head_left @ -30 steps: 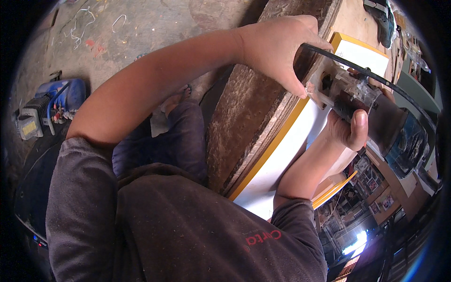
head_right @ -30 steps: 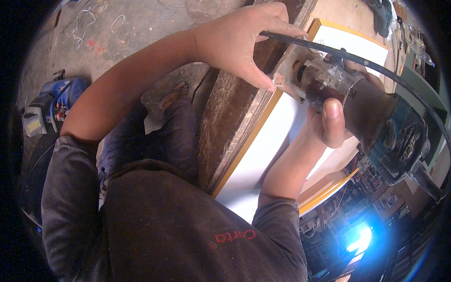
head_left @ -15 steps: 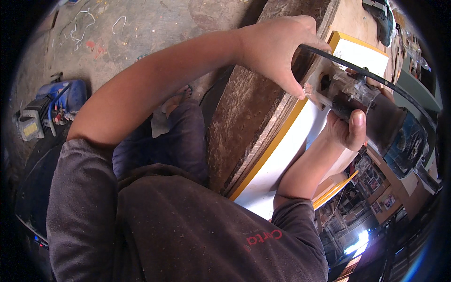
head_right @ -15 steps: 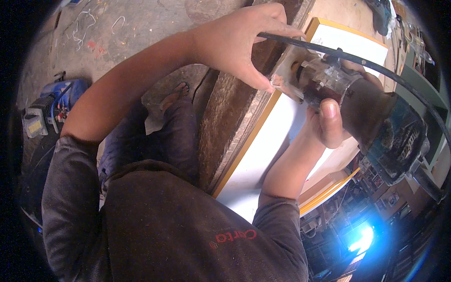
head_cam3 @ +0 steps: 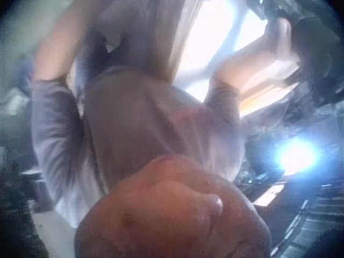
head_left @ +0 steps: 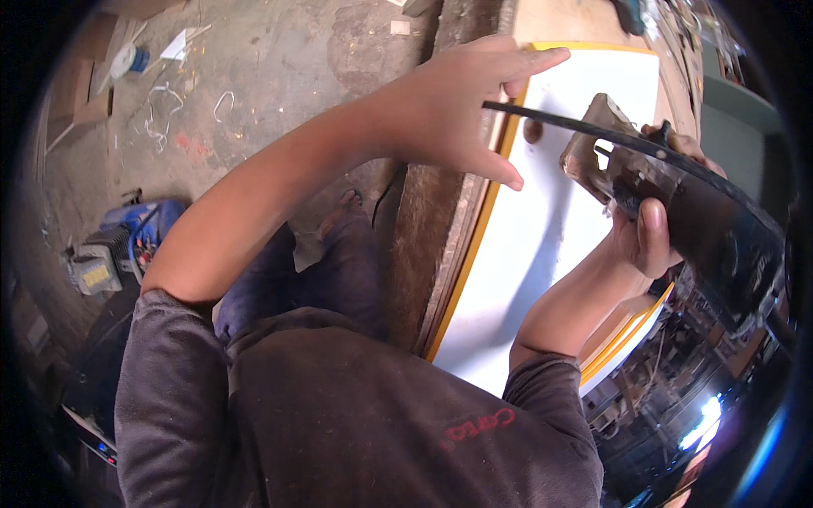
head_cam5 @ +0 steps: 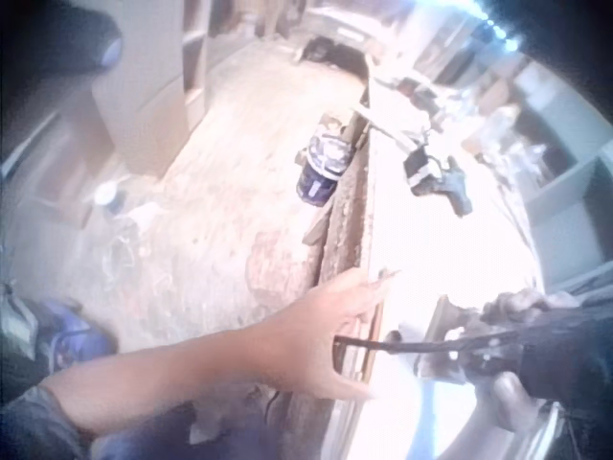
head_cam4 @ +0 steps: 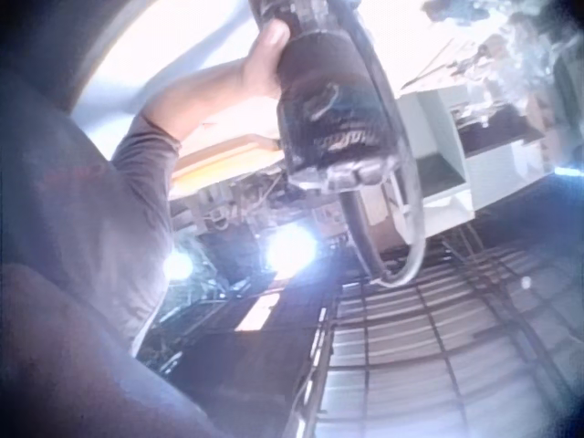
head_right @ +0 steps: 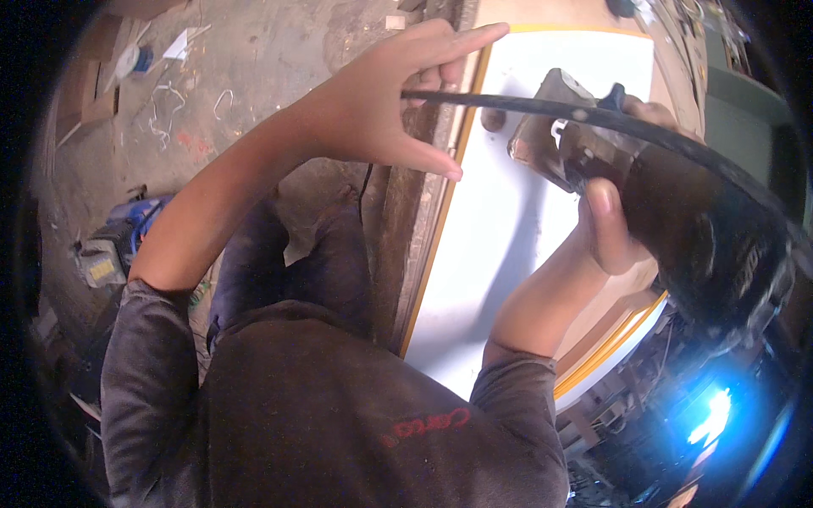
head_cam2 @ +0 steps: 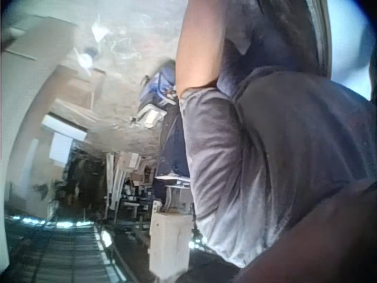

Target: The person uses a handheld router to trim or profile the edge of a white door panel and then picks up a metal hinge.

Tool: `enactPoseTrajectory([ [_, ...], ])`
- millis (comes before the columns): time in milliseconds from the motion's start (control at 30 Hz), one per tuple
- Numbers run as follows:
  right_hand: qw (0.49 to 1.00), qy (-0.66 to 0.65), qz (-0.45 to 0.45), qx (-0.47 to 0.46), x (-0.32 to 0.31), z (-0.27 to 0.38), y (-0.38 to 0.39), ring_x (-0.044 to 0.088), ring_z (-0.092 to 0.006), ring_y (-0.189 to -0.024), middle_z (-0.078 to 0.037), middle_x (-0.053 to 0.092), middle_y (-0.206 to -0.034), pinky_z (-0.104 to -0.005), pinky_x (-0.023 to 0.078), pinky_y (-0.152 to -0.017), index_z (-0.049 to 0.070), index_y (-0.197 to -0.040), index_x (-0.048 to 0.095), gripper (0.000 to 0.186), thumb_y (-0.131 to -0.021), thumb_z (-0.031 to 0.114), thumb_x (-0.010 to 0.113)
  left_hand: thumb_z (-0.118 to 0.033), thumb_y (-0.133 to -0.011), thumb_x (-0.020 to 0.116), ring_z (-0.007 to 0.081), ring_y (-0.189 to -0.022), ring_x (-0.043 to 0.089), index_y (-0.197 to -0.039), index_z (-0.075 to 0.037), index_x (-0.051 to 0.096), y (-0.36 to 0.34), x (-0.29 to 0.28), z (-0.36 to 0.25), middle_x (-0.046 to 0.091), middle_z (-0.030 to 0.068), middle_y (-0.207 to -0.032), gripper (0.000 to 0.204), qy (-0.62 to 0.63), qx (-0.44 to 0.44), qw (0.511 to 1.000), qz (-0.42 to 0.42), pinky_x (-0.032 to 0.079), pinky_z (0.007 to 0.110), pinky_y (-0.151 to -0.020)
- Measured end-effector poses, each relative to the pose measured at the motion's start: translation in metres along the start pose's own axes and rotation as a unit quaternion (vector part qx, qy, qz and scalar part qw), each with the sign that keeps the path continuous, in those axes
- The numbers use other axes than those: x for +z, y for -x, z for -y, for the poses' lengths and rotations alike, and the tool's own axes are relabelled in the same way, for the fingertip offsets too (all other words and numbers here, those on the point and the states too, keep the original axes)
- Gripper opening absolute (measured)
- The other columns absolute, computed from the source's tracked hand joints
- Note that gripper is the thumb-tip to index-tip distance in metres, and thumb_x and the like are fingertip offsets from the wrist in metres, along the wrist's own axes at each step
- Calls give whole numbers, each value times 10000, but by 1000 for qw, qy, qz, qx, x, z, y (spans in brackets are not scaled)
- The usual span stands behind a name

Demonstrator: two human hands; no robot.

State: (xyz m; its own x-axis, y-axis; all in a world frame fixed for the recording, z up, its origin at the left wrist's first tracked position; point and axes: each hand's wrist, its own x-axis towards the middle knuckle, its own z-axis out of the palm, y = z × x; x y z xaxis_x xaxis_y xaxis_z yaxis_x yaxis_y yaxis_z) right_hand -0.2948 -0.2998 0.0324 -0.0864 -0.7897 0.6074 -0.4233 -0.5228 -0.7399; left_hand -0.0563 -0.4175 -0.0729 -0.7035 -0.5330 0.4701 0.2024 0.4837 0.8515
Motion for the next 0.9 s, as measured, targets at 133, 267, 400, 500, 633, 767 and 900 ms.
enactPoseTrajectory([
  [133,998,-24,-31,38,-4,47,-11,643,-320,-1151,-222,657,-1219,-402,550,-1010,6,-1399,512,798,-729,79,941,-355,-638,986,161,-816,425,-1641,-112,379,-4,-5,-38,443,0,-957,1197,30,-32,998,53,408,302,-738],
  [267,983,88,-23,159,-8,103,-5,669,-246,-1102,-177,672,-1189,-388,587,-928,-18,-1321,562,700,-730,64,927,-337,-654,991,165,-890,473,-1637,-119,383,9,-7,-80,481,0,-1029,1176,55,-134,987,73,453,324,-808],
  [400,945,108,-24,307,14,161,-31,724,-163,-822,-128,739,-979,-316,614,-674,-57,-1185,633,509,-728,4,849,-312,-672,987,178,-1021,519,-1551,-93,473,5,-17,-127,527,54,-1173,1042,82,-129,987,-57,456,330,-872],
  [500,909,165,-60,378,15,188,-23,740,-153,-846,-106,767,-982,-312,601,-727,-30,-1160,670,509,-691,64,843,-260,-698,949,206,-990,536,-1374,-47,622,-14,-43,-156,543,83,-1111,780,24,38,991,-124,475,336,-811],
  [633,891,208,-59,400,38,215,-19,747,-191,-909,-79,776,-993,-327,573,-864,21,-1189,687,586,-647,148,871,-131,-759,906,186,-905,527,-1211,-44,725,-44,-62,-210,526,68,-1027,494,53,83,987,-124,435,297,-764],
  [767,877,260,-96,394,62,248,-13,748,-218,-906,-118,769,-987,-349,569,-864,46,-1162,704,584,-621,190,867,-101,-795,890,165,-885,505,-1204,-23,752,-51,-60,-224,501,50,-995,439,47,144,986,-68,410,279,-726],
  [900,852,353,-120,367,78,267,16,732,-342,-920,-159,740,-997,-415,568,-856,55,-1161,694,633,-595,281,866,-56,-833,865,141,-853,469,-1164,-6,779,-33,-54,-229,492,34,-1018,346,86,150,984,-52,384,254,-708],
])
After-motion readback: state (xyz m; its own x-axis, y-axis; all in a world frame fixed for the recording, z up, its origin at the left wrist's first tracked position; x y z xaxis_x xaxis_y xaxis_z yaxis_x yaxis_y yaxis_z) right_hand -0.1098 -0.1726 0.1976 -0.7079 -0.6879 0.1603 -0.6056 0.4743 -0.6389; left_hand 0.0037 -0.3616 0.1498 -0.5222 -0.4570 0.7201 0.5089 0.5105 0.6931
